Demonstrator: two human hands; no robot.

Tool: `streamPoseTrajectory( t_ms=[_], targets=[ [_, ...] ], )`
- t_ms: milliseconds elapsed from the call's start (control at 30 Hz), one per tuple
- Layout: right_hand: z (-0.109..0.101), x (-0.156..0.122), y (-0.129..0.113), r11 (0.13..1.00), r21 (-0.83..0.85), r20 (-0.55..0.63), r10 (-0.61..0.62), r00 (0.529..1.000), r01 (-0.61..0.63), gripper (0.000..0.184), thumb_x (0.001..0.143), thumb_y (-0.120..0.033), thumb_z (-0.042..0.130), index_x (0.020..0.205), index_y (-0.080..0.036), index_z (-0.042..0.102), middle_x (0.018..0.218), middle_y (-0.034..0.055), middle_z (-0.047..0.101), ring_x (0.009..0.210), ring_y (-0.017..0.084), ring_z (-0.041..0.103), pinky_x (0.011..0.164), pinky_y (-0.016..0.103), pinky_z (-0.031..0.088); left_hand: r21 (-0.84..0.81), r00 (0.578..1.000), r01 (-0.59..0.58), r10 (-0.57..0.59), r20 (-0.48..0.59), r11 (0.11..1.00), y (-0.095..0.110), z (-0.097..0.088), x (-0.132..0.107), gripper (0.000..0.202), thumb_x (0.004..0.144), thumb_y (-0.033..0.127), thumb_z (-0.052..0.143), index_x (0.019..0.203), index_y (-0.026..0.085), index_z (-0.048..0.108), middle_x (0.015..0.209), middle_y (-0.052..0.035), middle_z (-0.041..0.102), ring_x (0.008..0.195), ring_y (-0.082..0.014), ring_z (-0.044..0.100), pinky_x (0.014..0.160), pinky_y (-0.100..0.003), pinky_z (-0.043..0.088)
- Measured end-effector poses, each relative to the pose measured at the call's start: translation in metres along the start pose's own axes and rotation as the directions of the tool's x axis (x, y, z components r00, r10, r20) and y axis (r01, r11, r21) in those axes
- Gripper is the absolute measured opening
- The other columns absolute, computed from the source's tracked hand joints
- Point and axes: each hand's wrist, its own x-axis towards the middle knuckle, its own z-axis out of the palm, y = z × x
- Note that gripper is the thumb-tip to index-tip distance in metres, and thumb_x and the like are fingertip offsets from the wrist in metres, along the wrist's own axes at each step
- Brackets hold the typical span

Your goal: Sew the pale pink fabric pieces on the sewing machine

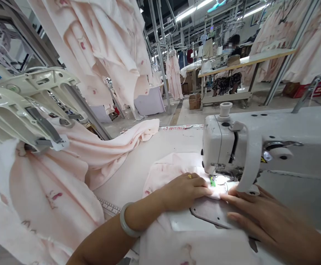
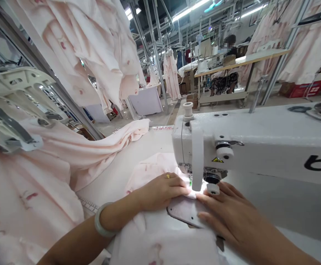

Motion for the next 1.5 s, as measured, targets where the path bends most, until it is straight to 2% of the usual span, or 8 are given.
streamPoseTrajectory(
  t_ms=[200,400,600,733,900,1133,1400,1500],
  targets=[
    [0.001,-0.007,0.005,1.0,-0.004,0.05,-0.007,0.999,0.007,0.039,0.11,-0.051,0.06,0.144,-0.035,0.07,0.109,-0.0013,0.083,0.091,0.026,0.08,0.081,0.045,0.064,0.048,0.998,-0.057,0.057,0.01,0.997,0.003,-0.005,0.0,0.038,0.115,0.017,0.037,0.136,0.012,0.069,0.13,-0.0116,0.075,0.121,-0.0213,0.068,0.111,-0.034,0.05],
    [-0.004,-0.001,0.001,0.998,0.025,0.041,-0.05,0.998,0.049,0.043,0.112,-0.047,0.056,0.153,-0.035,0.063,0.11,0.0005,0.083,0.09,0.025,0.081,0.101,0.047,0.058,0.194,0.996,-0.09,0.089,0.018,0.977,0.007,-0.007,-0.004,0.034,0.114,0.019,0.044,0.138,0.011,0.068,0.13,-0.0133,0.075,0.122,-0.0227,0.068,0.108,-0.037,0.052],
    [-0.008,0.009,-0.006,0.995,-0.032,0.034,-0.089,0.995,0.09,0.039,0.116,-0.047,0.05,0.149,-0.035,0.066,0.114,-0.001,0.083,0.097,0.021,0.081,0.1,0.041,0.058,0.12,0.999,-0.054,0.054,0.004,0.991,0.007,-0.002,-0.007,0.035,0.114,0.017,0.043,0.14,0.012,0.065,0.134,-0.0124,0.075,0.126,-0.0207,0.068,0.115,-0.035,0.05],
    [-0.006,0.006,-0.006,0.999,-0.029,0.089,-0.03,0.996,0.032,0.039,0.113,-0.048,0.053,0.147,-0.037,0.068,0.12,-0.0005,0.082,0.106,0.024,0.08,0.103,0.045,0.059,0.103,0.998,-0.052,0.049,0.029,0.993,0.006,-0.001,-0.006,0.034,0.114,0.018,0.044,0.141,0.013,0.065,0.134,-0.0125,0.076,0.129,-0.0212,0.068,0.115,-0.036,0.051],
    [0.001,0.0,0.0,0.996,-0.074,0.173,0.069,0.982,-0.057,0.044,0.113,-0.054,0.05,0.141,-0.031,0.075,0.121,0.0053,0.082,0.106,0.031,0.079,0.104,0.055,0.06,0.145,0.998,0.039,-0.044,0.034,0.989,0.002,-0.005,0.0,0.034,0.113,0.015,0.045,0.141,0.012,0.064,0.146,-0.0136,0.071,0.137,-0.0233,0.066,0.117,-0.038,0.051],
    [-0.002,0.001,0.006,0.998,-0.051,0.126,0.053,0.991,-0.047,0.039,0.112,-0.049,0.053,0.138,-0.03,0.075,0.124,0.0046,0.081,0.103,0.029,0.079,0.097,0.05,0.063,0.099,0.979,0.185,-0.193,0.071,0.978,-0.003,-0.009,0.009,0.041,0.107,0.006,0.048,0.142,0.018,0.065,0.14,-0.0101,0.074,0.137,-0.0221,0.066,0.117,-0.036,0.051],
    [0.0,-0.004,0.007,0.997,-0.039,0.129,0.068,0.989,-0.064,0.035,0.111,-0.047,0.055,0.137,-0.033,0.075,0.118,0.0021,0.082,0.104,0.027,0.078,0.101,0.048,0.062,-0.02,0.976,0.21,-0.209,0.057,0.977,-0.007,-0.003,0.006,0.049,0.103,0.002,0.046,0.146,0.019,0.065,0.147,-0.0089,0.071,0.142,-0.0229,0.062,0.123,-0.04,0.047],
    [-0.005,-0.002,0.004,1.0,-0.004,0.145,0.02,0.989,-0.02,0.029,0.109,-0.048,0.06,0.13,-0.037,0.076,0.118,0.0,0.081,0.106,0.027,0.078,0.104,0.049,0.061,-0.037,0.976,0.215,-0.214,0.035,0.976,-0.007,0.0,0.004,0.045,0.107,0.007,0.045,0.147,0.017,0.064,0.149,-0.0104,0.07,0.145,-0.0226,0.06,0.126,-0.04,0.045]
  ],
)
